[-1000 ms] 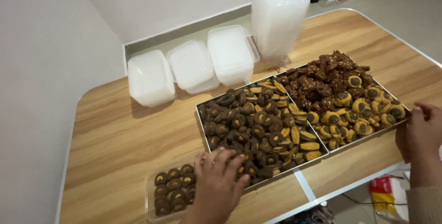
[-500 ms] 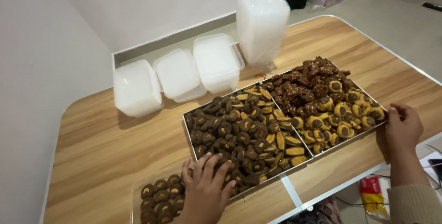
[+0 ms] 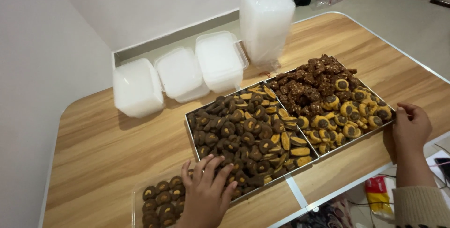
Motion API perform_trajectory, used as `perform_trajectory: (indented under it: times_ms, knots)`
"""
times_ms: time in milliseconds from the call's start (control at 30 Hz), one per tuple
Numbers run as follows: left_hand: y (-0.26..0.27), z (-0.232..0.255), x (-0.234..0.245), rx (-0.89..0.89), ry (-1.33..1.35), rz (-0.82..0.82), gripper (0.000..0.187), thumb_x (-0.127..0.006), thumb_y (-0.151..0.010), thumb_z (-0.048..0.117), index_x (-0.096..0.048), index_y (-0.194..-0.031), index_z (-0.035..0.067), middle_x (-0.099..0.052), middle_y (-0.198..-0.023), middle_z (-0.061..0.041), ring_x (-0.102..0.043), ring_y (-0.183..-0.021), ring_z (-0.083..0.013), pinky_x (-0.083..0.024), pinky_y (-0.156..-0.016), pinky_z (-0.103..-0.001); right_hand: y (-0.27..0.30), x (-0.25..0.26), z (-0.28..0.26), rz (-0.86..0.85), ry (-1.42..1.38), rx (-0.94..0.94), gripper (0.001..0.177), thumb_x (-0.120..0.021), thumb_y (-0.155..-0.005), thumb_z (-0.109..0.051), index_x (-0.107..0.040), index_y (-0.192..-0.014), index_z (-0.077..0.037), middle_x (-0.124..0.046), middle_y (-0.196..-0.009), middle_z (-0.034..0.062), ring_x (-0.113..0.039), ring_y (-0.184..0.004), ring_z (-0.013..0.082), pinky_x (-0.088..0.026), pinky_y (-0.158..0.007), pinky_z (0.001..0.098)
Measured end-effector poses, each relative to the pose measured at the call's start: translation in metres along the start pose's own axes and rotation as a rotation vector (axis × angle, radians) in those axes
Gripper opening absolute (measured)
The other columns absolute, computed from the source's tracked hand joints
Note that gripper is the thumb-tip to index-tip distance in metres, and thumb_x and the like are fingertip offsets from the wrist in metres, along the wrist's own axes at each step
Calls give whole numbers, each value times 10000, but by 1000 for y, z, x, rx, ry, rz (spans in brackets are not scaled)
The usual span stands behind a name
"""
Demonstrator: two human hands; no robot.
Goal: Manually sorting and placing various types of cookies from large metal trays into smaller plastic containers.
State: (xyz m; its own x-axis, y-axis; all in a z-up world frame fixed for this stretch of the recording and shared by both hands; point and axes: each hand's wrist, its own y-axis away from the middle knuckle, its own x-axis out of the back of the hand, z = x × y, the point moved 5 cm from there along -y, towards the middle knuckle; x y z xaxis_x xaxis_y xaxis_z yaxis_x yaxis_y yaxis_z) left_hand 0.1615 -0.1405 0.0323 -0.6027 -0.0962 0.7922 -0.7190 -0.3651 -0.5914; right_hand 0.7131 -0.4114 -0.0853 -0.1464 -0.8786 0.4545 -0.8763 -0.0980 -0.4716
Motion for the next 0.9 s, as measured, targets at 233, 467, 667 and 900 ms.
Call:
perform_trajectory:
  times_ms: [233,467,667,900]
  knots:
    - [-5,-3,10,2,7,89,237,-706,-897,369,-723,-1090,232,-658,-1230,10,-568,-1224,-253,-262,-1057,-606,-4,-2,9,6,36,57,188,-646,-1112,-173,-777,-1217,-87,-725,-1090,100,-655,-976,223,-511,-880,375]
    - [-11,-11,25,111,21,153,197,-677,-922,315,-732,-1077,207,-676,-1181,8,-577,-1189,-240,-218,-1125,-566,4,5,-19,6,-2,16,190,-620,-1060,-137,-764,-1177,-98,-726,-1137,86,-661,-1024,232,-517,-890,381]
    - [-10,-17,26,126,14,160,163,-650,-945,292,-731,-1052,201,-674,-1143,8,-576,-1162,-239,-205,-1130,-550,5,5,-26,-34,-8,-2,200,-599,-1054,-141,-757,-1167,-95,-706,-1146,86,-637,-1014,226,-507,-866,382]
    - [-13,-17,30,155,23,153,174,-608,-962,318,-729,-1022,209,-687,-1107,25,-585,-1161,-225,-182,-1150,-548,0,1,-15,-34,29,18,161,-630,-1064,-130,-763,-1148,-100,-716,-1133,83,-649,-999,226,-509,-858,389]
